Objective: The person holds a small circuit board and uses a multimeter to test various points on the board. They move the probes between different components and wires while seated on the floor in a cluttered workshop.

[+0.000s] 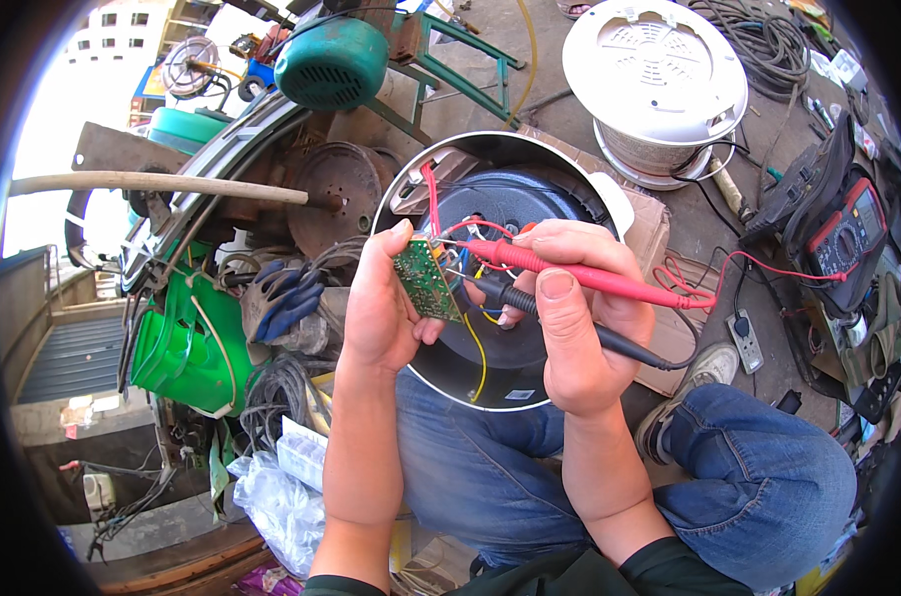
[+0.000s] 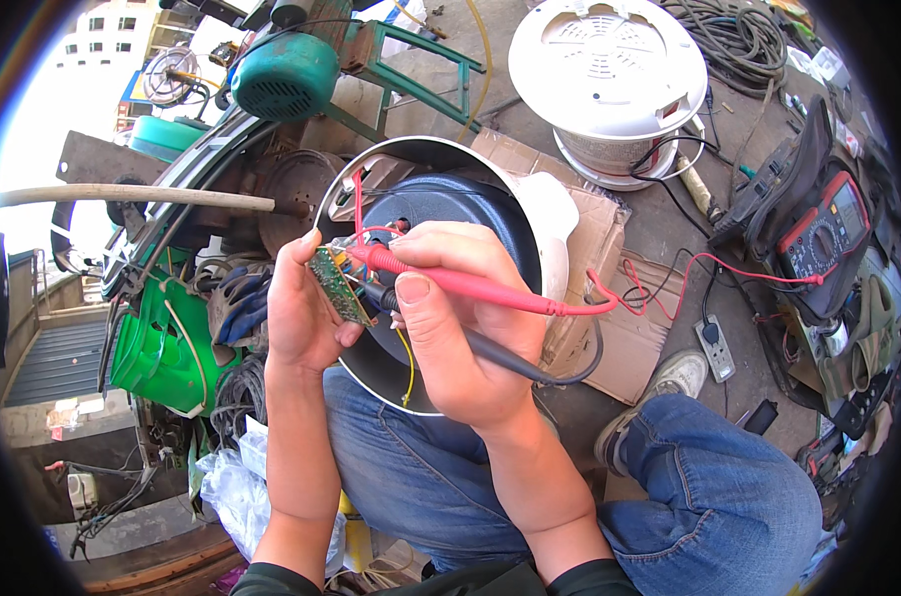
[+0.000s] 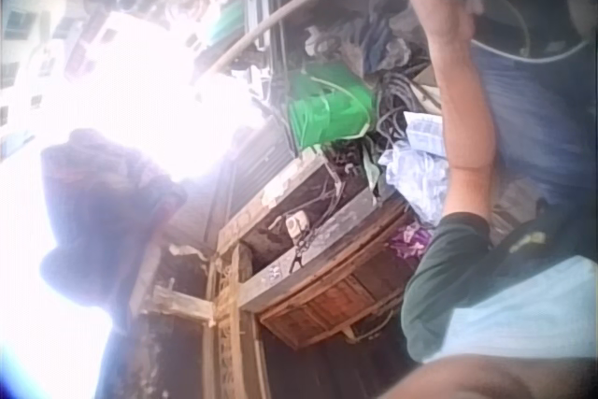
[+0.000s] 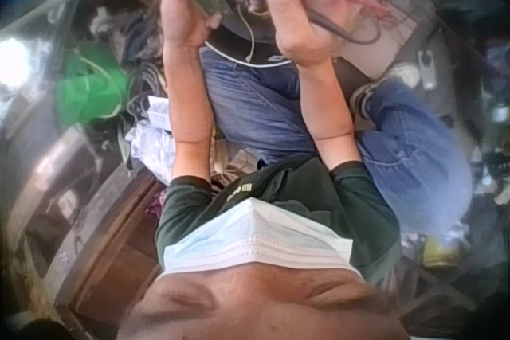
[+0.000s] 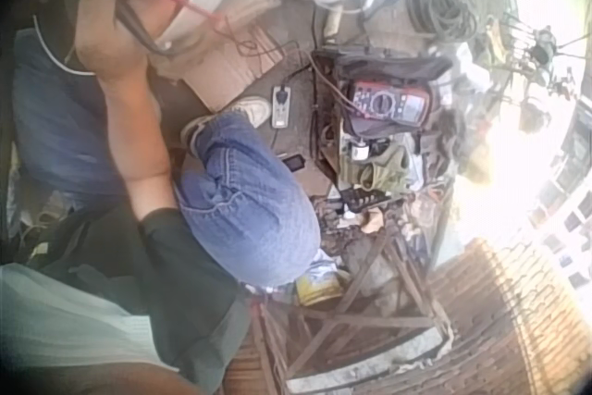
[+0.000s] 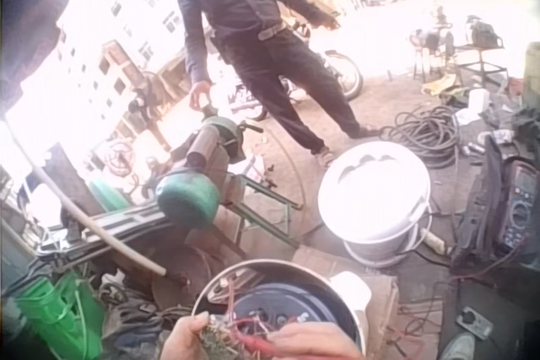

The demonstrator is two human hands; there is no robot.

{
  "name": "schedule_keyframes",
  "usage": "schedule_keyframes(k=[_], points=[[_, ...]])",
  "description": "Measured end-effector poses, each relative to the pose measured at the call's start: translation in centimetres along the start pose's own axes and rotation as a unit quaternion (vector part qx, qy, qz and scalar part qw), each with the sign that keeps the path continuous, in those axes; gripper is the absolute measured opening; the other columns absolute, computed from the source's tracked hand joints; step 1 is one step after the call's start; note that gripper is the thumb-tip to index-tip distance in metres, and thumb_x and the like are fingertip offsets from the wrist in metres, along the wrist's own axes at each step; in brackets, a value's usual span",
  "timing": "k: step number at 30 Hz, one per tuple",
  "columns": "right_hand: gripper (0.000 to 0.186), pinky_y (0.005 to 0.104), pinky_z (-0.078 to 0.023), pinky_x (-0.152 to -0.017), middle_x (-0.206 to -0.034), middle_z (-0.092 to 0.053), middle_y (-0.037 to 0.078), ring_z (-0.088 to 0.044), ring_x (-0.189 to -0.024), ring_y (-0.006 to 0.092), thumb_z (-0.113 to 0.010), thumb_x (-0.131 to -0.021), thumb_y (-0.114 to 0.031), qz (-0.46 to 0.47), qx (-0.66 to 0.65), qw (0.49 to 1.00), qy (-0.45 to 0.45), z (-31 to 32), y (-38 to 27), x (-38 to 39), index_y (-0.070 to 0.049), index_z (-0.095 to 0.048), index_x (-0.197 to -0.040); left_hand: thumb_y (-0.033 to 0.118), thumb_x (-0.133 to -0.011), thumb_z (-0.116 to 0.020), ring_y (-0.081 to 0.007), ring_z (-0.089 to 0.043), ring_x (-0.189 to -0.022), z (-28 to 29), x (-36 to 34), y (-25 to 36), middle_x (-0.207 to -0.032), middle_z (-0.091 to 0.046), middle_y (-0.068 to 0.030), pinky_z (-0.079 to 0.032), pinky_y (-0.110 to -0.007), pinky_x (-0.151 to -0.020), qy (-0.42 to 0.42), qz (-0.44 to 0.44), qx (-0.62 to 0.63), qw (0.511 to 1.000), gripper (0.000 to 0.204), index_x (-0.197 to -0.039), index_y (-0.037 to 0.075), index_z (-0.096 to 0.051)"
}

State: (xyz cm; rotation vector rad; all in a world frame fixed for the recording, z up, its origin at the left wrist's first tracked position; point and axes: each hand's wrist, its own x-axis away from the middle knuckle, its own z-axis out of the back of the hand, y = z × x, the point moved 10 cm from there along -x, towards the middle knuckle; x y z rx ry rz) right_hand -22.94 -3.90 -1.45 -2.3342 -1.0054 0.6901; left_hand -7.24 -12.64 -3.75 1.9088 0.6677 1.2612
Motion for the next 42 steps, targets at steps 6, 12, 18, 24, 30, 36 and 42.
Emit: schedule_keyframes(k=[6, 12, 18, 24, 30, 36, 42], points=[[0.019, 0.0216, -0.05, -0.064, -0.112, -0.059, 0.013, -0.058, -0.079, 0.0097, -0.059, -0.097, -0.004, 0.001, 0.01, 1.0, 0.029, 0.6, -0.1, 0.1, 0.003, -0.059, -0.115, 0.047, -0.101, -0.037, -0.0165, -0.053, -0.038, 0.9, -0.1, -0.2, -0.074, -0.07, -0.0228, -0.04, -0.022, -0.034, 0.015, 0.014, 0.028, 0.999, 0.054, -0.096, 0.001, -0.065], [0.018, 0.0217, -0.05, -0.064, -0.112, -0.059, 0.013, -0.058, -0.078, 0.0101, -0.058, -0.098, -0.003, 0.011, -0.014, 1.0, 0.022, 0.5, -0.3, 0.2, 0.003, -0.059, -0.115, 0.046, -0.1, -0.038, -0.0192, -0.056, -0.04, 0.9, -0.3, -0.1, -0.075, -0.07, -0.0241, -0.041, -0.023, -0.034, -0.02, 0.006, 0.054, 0.998, 0.054, -0.097, 0.0, -0.065], [0.018, 0.022, -0.049, -0.064, -0.11, -0.06, 0.014, -0.058, -0.078, 0.0101, -0.058, -0.098, -0.003, 0.006, -0.015, 1.0, 0.019, 0.5, -0.3, 0.2, 0.004, -0.059, -0.114, 0.045, -0.099, -0.037, -0.0224, -0.064, -0.051, 0.9, -0.2, 0.2, -0.081, -0.071, -0.0255, -0.043, -0.025, -0.035, -0.034, 0.014, 0.065, 0.997, 0.053, -0.099, 0.0, -0.064], [0.021, 0.0253, -0.057, -0.061, -0.113, -0.059, 0.02, -0.061, -0.079, 0.0143, -0.058, -0.099, -0.009, 0.023, 0.035, 0.999, 0.001, 0.1, -0.5, 0.2, 0.004, -0.057, -0.115, 0.045, -0.099, -0.038, -0.027, -0.064, -0.053, 1.3, -0.4, 0.3, -0.083, -0.071, -0.0242, -0.042, -0.027, -0.034, -0.029, 0.01, 0.105, 0.994, 0.052, -0.097, -0.001, -0.063], [0.021, 0.0238, -0.056, -0.062, -0.115, -0.058, 0.02, -0.062, -0.083, 0.0152, -0.058, -0.099, -0.009, 0.047, 0.066, 0.997, -0.008, 0.3, -0.7, 0.2, 0.004, -0.058, -0.115, 0.046, -0.099, -0.039, -0.0272, -0.065, -0.053, 0.9, -0.7, 0.1, -0.078, -0.069, -0.0203, -0.042, -0.027, -0.034, -0.045, 0.016, 0.083, 0.995, 0.052, -0.095, 0.0, -0.063], [0.019, 0.0292, -0.05, -0.082, -0.112, -0.06, 0.016, -0.059, -0.095, 0.0187, -0.059, -0.096, -0.002, 0.02, 0.031, 0.999, 0.006, 0.0, -0.1, 0.2, 0.005, -0.06, -0.114, 0.047, -0.099, -0.044, -0.0194, -0.06, -0.048, 2.2, -0.8, -0.4, -0.077, -0.069, -0.0106, -0.04, -0.026, -0.033, 0.008, 0.024, 0.045, 0.999, 0.048, -0.094, 0.003, -0.064], [0.019, 0.0303, -0.049, -0.087, -0.114, -0.06, 0.015, -0.059, -0.099, 0.0193, -0.061, -0.096, -0.002, 0.014, 0.027, 1.0, -0.002, 0.0, 0.6, 0.1, 0.005, -0.061, -0.114, 0.048, -0.101, -0.039, -0.0169, -0.058, -0.043, 1.6, -0.9, -0.3, -0.078, -0.071, -0.0123, -0.037, -0.024, -0.03, -0.001, 0.018, 0.022, 1.0, 0.055, -0.1, 0.001, -0.067]])
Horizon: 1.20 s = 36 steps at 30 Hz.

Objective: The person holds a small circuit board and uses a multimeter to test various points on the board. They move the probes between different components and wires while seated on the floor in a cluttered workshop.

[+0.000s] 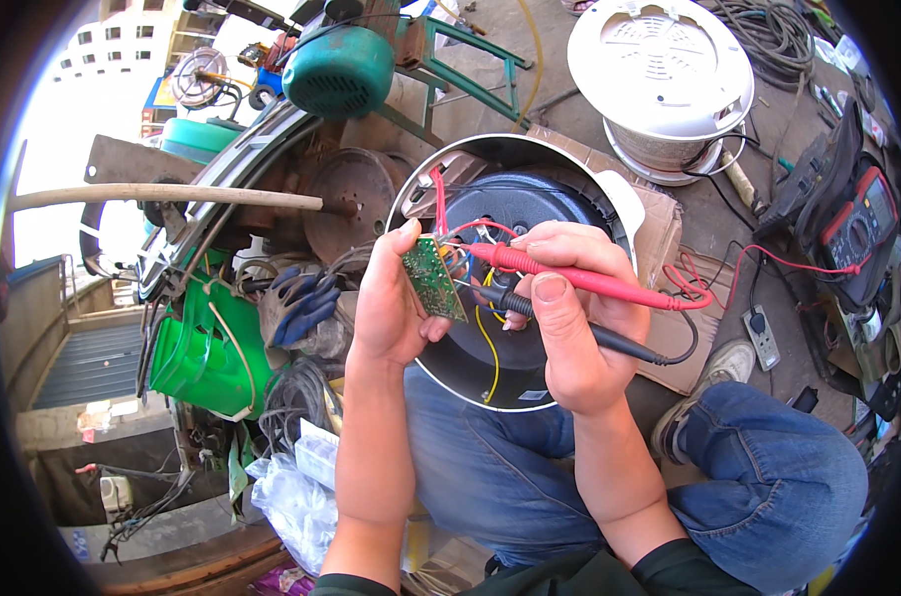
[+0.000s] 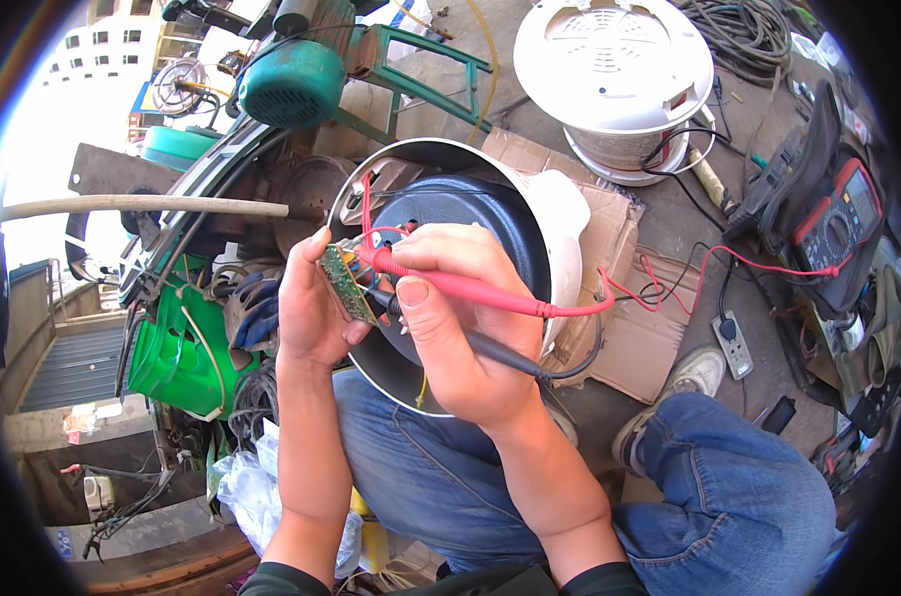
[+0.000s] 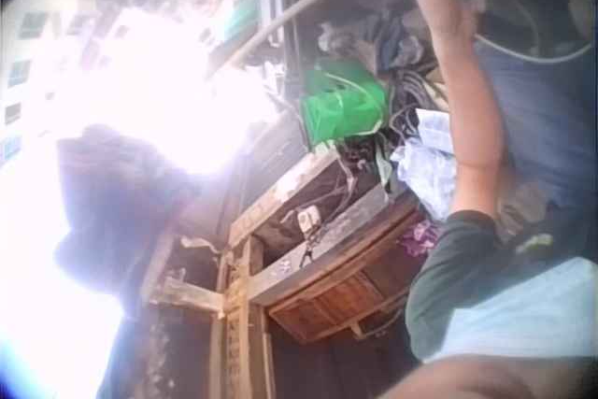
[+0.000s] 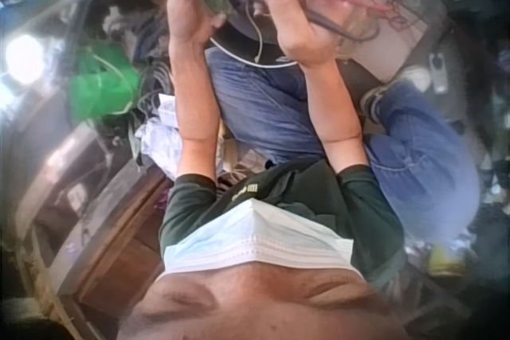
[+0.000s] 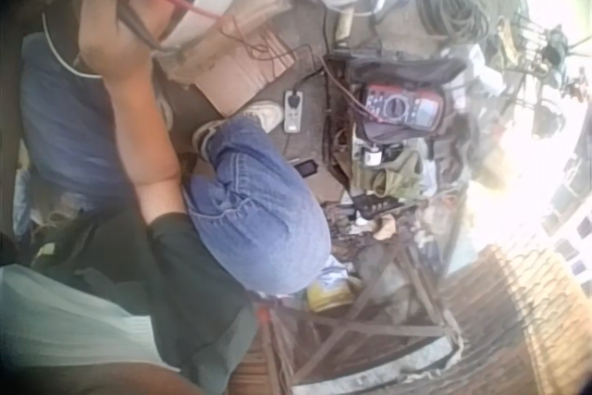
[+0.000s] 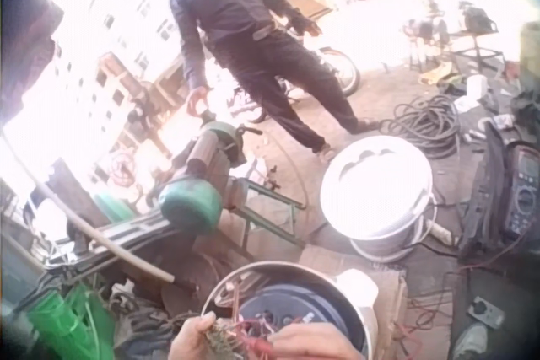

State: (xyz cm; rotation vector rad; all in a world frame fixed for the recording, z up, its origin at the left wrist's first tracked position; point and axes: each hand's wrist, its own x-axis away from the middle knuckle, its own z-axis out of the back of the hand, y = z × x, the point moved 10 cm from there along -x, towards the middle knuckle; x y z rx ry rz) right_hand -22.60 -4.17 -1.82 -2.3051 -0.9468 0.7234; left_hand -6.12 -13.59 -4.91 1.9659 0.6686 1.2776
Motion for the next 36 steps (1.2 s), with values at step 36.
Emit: schedule_keyframes(k=[36], points=[[0.021, 0.0262, -0.057, -0.059, -0.111, -0.06, 0.019, -0.063, -0.074, 0.0144, -0.058, -0.099, -0.01, -0.028, 0.001, 0.999, 0.039, 0.7, 0.6, -0.2, 0.007, -0.059, -0.112, 0.044, -0.104, -0.04, -0.0099, -0.05, -0.036, -0.8, 0.4, 0.1, -0.075, -0.071, -0.0186, -0.034, -0.018, -0.03, 0.002, -0.003, -0.071, 0.997, 0.048, -0.103, 0.002, -0.063]])
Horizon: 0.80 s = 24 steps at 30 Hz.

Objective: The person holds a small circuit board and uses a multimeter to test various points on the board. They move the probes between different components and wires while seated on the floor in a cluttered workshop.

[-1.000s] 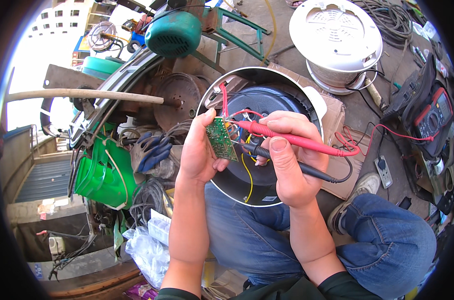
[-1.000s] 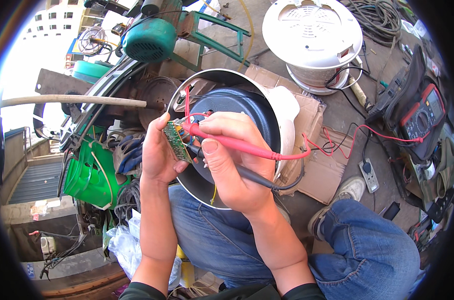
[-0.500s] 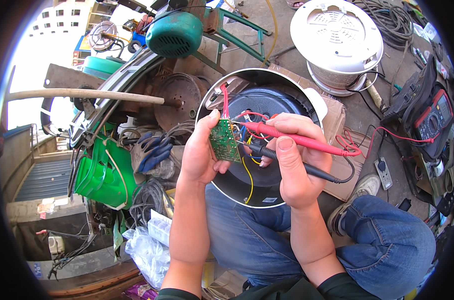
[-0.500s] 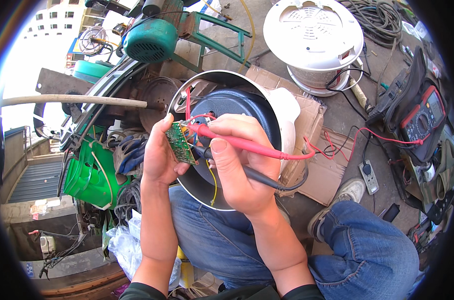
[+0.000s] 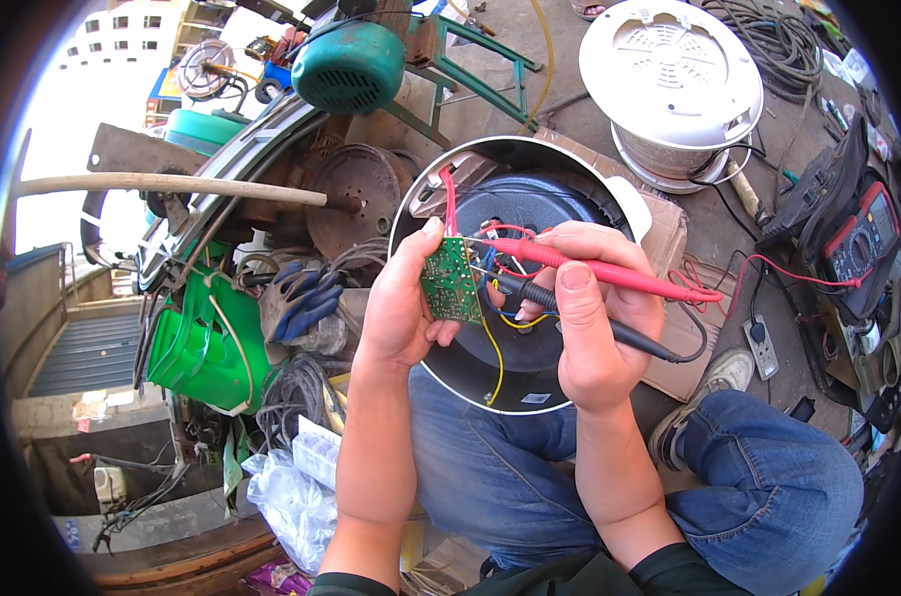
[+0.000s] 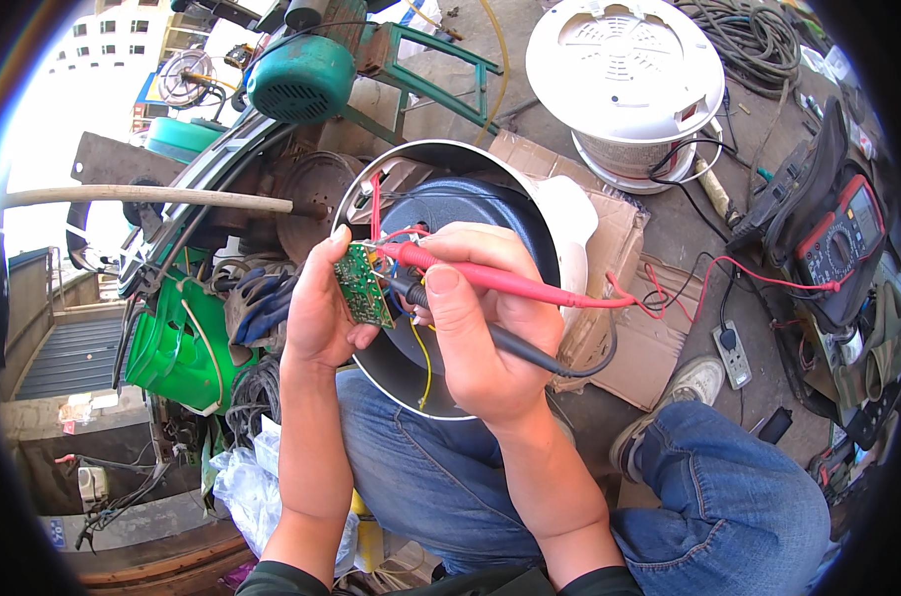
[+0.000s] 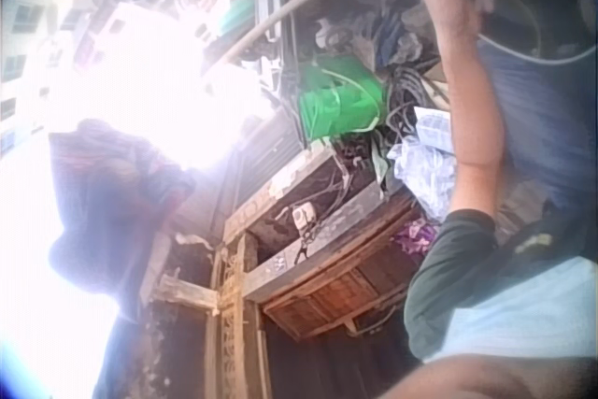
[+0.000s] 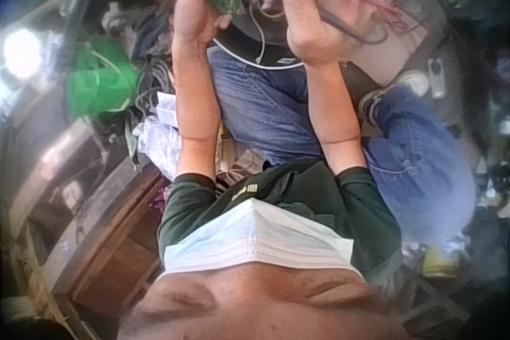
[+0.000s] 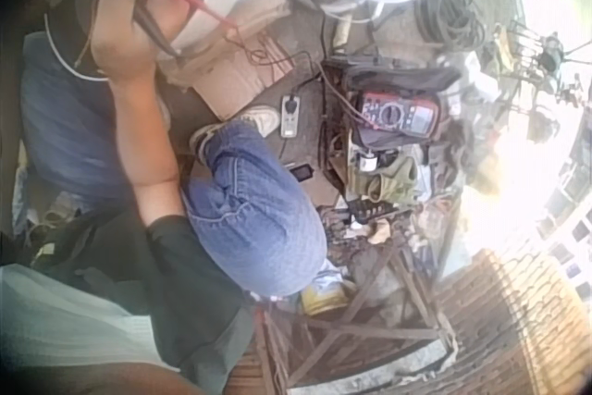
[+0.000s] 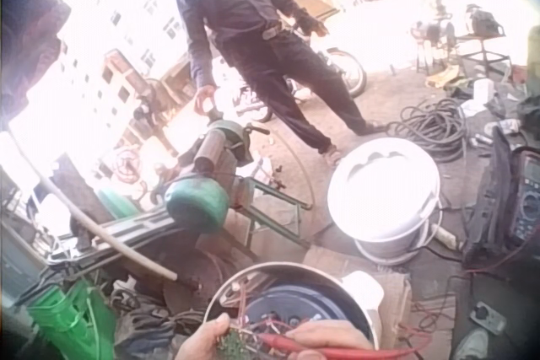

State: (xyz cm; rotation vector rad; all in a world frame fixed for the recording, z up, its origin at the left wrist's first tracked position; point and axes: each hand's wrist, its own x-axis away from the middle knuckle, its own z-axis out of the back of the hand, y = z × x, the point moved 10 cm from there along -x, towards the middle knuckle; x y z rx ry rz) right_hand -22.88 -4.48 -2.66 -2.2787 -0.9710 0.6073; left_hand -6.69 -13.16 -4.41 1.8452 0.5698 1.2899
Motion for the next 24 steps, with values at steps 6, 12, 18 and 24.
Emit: schedule_keyframes(k=[6, 12, 18, 24], points=[[0.018, 0.021, -0.053, -0.066, -0.11, -0.061, 0.012, -0.062, -0.081, 0.0105, -0.058, -0.099, -0.004, -0.015, -0.025, 1.0, -0.007, -0.07, 0.17, 0.03, 0.003, -0.059, -0.115, 0.044, -0.104, -0.041, -0.0096, -0.05, -0.036, 0.14, -0.05, -0.01, -0.075, -0.071, -0.0177, -0.033, -0.018, -0.03, 0.013, 0.003, -0.002, 1.0, 0.047, -0.104, 0.002, -0.064], [0.023, 0.0268, -0.059, -0.06, -0.109, -0.062, 0.019, -0.064, -0.075, 0.0142, -0.056, -0.1, -0.012, -0.003, 0.023, 1.0, 0.02, 0.36, -0.14, 0.08, 0.007, -0.057, -0.113, 0.044, -0.104, -0.041, -0.0102, -0.05, -0.036, 0.07, -0.04, -0.01, -0.074, -0.07, -0.0183, -0.033, -0.019, -0.03, -0.002, 0.001, -0.006, 1.0, 0.049, -0.103, 0.001, -0.064], [0.016, 0.0196, -0.054, -0.065, -0.105, -0.062, 0.011, -0.063, -0.083, 0.0097, -0.058, -0.097, -0.004, -0.025, -0.032, 0.998, 0.038, 0.63, -0.11, 0.15, 0.002, -0.059, -0.112, 0.045, -0.103, -0.041, -0.0112, -0.05, -0.036, 0.25, -0.17, -0.18, -0.073, -0.07, -0.0197, -0.033, -0.019, -0.03, -0.002, 0.005, -0.001, 1.0, 0.05, -0.103, 0.001, -0.064], [0.023, 0.0251, -0.059, -0.062, -0.109, -0.062, 0.019, -0.065, -0.079, 0.0145, -0.054, -0.102, -0.013, -0.002, 0.031, 0.999, 0.015, 0.42, -0.39, 0.13, 0.006, -0.057, -0.115, 0.045, -0.103, -0.04, -0.0117, -0.051, -0.036, 0.25, -0.13, -0.19, -0.075, -0.07, -0.0206, -0.033, -0.019, -0.03, 0.007, 0.011, -0.006, 1.0, 0.051, -0.105, 0.0, -0.064]])
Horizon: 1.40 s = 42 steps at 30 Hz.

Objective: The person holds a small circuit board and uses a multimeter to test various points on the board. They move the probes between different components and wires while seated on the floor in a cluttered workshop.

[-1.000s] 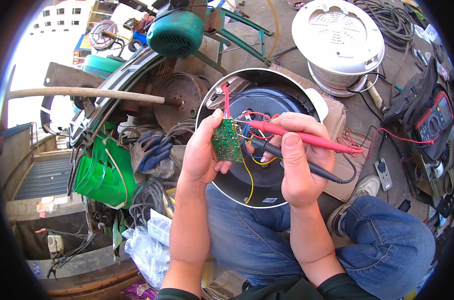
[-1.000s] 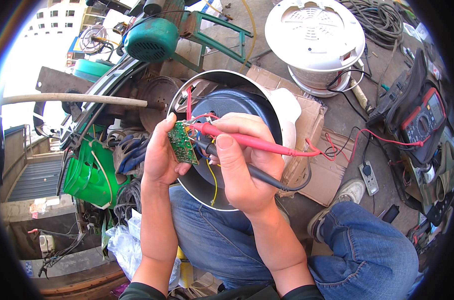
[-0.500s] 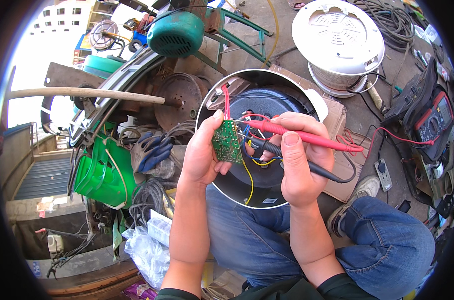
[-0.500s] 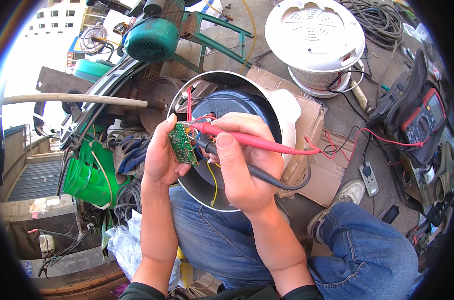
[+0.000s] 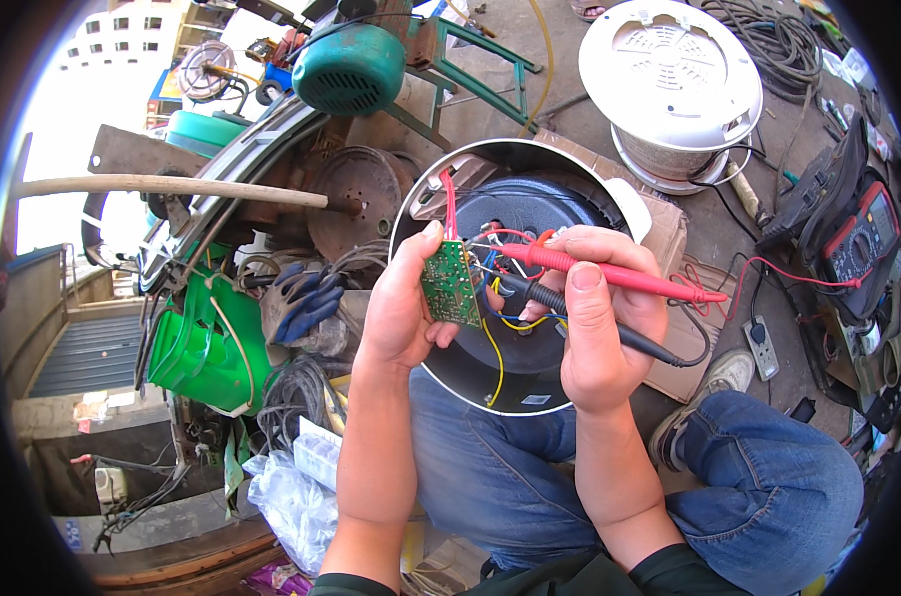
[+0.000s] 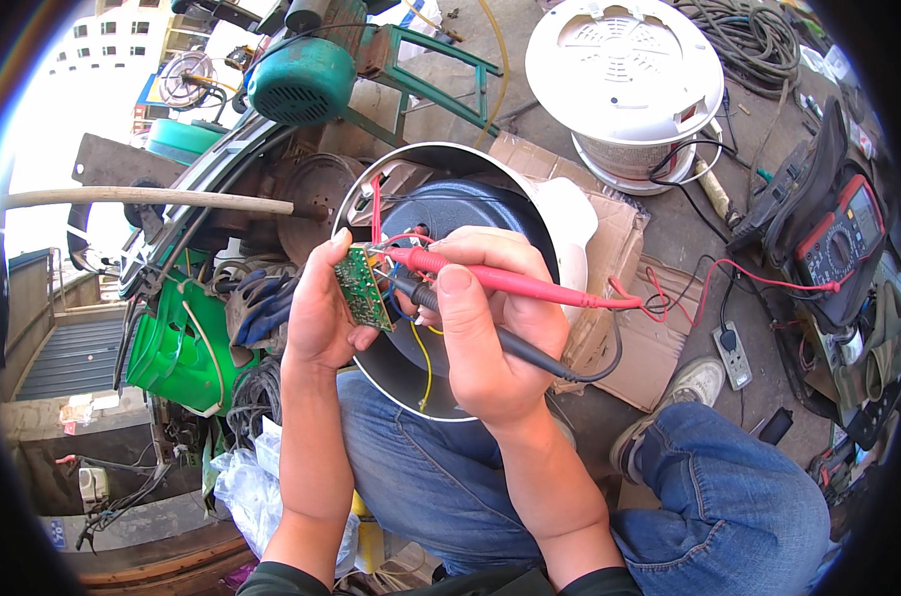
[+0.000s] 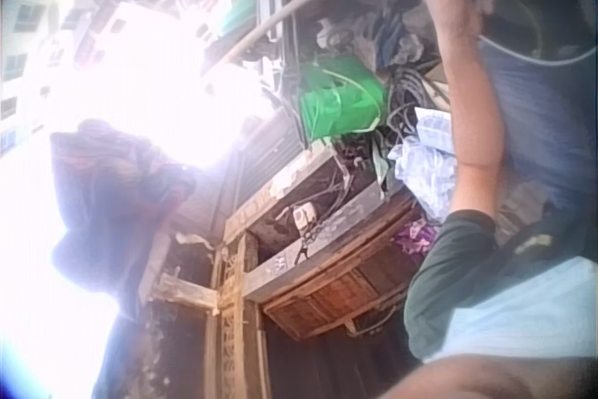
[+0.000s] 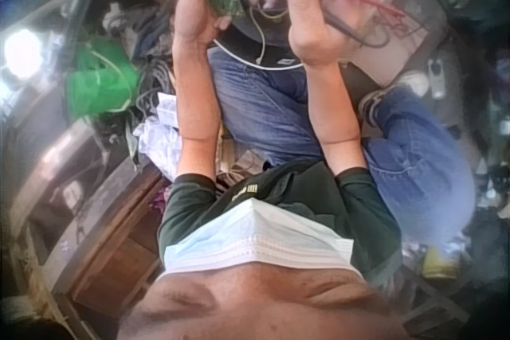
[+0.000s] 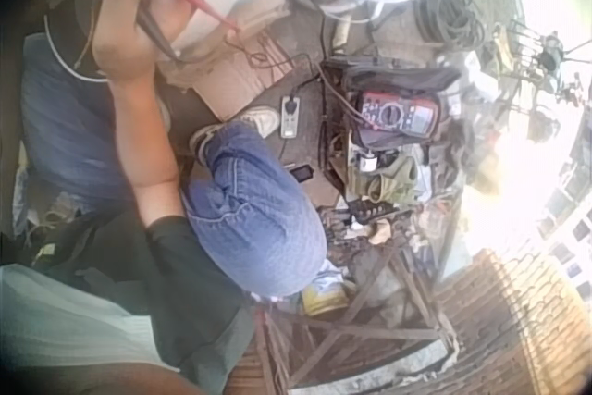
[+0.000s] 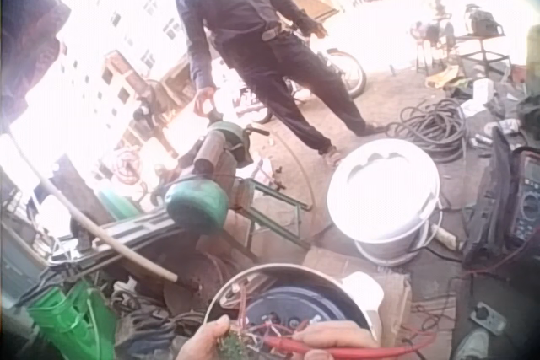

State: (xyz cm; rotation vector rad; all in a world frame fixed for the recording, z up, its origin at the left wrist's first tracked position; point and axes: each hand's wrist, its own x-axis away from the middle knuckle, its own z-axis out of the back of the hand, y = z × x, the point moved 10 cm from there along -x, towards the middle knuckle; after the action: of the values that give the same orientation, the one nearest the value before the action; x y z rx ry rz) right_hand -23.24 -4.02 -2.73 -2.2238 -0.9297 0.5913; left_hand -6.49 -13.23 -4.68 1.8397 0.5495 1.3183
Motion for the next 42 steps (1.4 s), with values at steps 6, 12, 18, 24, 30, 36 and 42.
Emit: schedule_keyframes(k=[6, 12, 18, 24, 30, 36, 42], points=[[0.017, 0.0203, -0.055, -0.066, -0.108, -0.061, 0.011, -0.063, -0.085, 0.0106, -0.058, -0.098, -0.005, -0.019, -0.06, 0.998, 0.018, 0.2, 0.3, 0.2, 0.002, -0.059, -0.113, 0.044, -0.103, -0.04, -0.0128, -0.051, -0.036, 0.0, 0.0, 0.0, -0.074, -0.07, -0.0216, -0.034, -0.02, -0.03, -0.011, -0.001, 0.009, 1.0, 0.049, -0.1, 0.002, -0.063], [0.021, 0.0278, -0.059, -0.059, -0.109, -0.061, 0.02, -0.065, -0.075, 0.0163, -0.054, -0.101, -0.01, 0.005, -0.012, 1.0, 0.002, 0.2, -0.1, 0.1, 0.006, -0.055, -0.114, 0.044, -0.102, -0.037, -0.0153, -0.051, -0.036, 0.1, 0.1, 0.1, -0.077, -0.07, -0.0247, -0.034, -0.02, -0.031, -0.01, -0.005, 0.022, 1.0, 0.048, -0.098, 0.003, -0.061], [0.017, 0.0196, -0.054, -0.064, -0.106, -0.062, 0.011, -0.063, -0.083, 0.0102, -0.058, -0.098, -0.006, -0.021, -0.062, 0.998, 0.016, 0.2, 0.4, 0.2, 0.001, -0.059, -0.113, 0.046, -0.102, -0.036, -0.0159, -0.052, -0.037, 0.2, -0.1, -0.2, -0.078, -0.07, -0.0248, -0.034, -0.021, -0.031, -0.013, 0.016, 0.026, 0.999, 0.049, -0.102, 0.003, -0.06], [0.017, 0.02, -0.054, -0.064, -0.104, -0.063, 0.011, -0.064, -0.083, 0.0107, -0.058, -0.098, -0.006, -0.027, -0.066, 0.997, 0.028, 0.3, 0.3, 0.2, 0.001, -0.059, -0.113, 0.052, -0.101, -0.031, -0.0174, -0.06, -0.044, 0.7, -0.3, -0.5, -0.079, -0.071, -0.0222, -0.038, -0.019, -0.032, -0.024, 0.02, 0.057, 0.998, 0.067, -0.114, -0.005, -0.064], [0.017, 0.0202, -0.055, -0.064, -0.104, -0.063, 0.011, -0.064, -0.082, 0.0107, -0.059, -0.097, -0.007, -0.016, -0.058, 0.998, 0.022, 0.5, 0.2, 0.1, 0.001, -0.059, -0.112, 0.051, -0.099, -0.039, -0.0217, -0.065, -0.052, 0.9, -0.2, -0.2, -0.08, -0.068, -0.0176, -0.039, -0.023, -0.031, -0.016, 0.019, 0.066, 0.997, 0.058, -0.107, -0.002, -0.062], [0.017, 0.0206, -0.055, -0.064, -0.104, -0.063, 0.011, -0.065, -0.082, 0.0109, -0.059, -0.097, -0.006, -0.036, -0.054, 0.997, 0.044, 0.6, 0.3, 0.2, 0.001, -0.059, -0.112, 0.05, -0.099, -0.043, -0.0222, -0.066, -0.055, 1.2, -0.1, -0.4, -0.081, -0.067, -0.0157, -0.038, -0.025, -0.031, 0.001, 0.023, 0.07, 0.997, 0.053, -0.104, 0.0, -0.06], [0.016, 0.0207, -0.055, -0.062, -0.101, -0.063, 0.011, -0.065, -0.081, 0.0115, -0.059, -0.098, -0.009, -0.023, -0.048, 0.998, 0.031, 0.6, 0.1, 0.1, 0.002, -0.059, -0.111, 0.048, -0.103, -0.038, -0.0171, -0.056, -0.039, 0.0, -0.1, 0.0, -0.082, -0.07, -0.025, -0.037, -0.021, -0.03, -0.026, 0.015, 0.056, 0.998, 0.051, -0.105, 0.002, -0.06]])
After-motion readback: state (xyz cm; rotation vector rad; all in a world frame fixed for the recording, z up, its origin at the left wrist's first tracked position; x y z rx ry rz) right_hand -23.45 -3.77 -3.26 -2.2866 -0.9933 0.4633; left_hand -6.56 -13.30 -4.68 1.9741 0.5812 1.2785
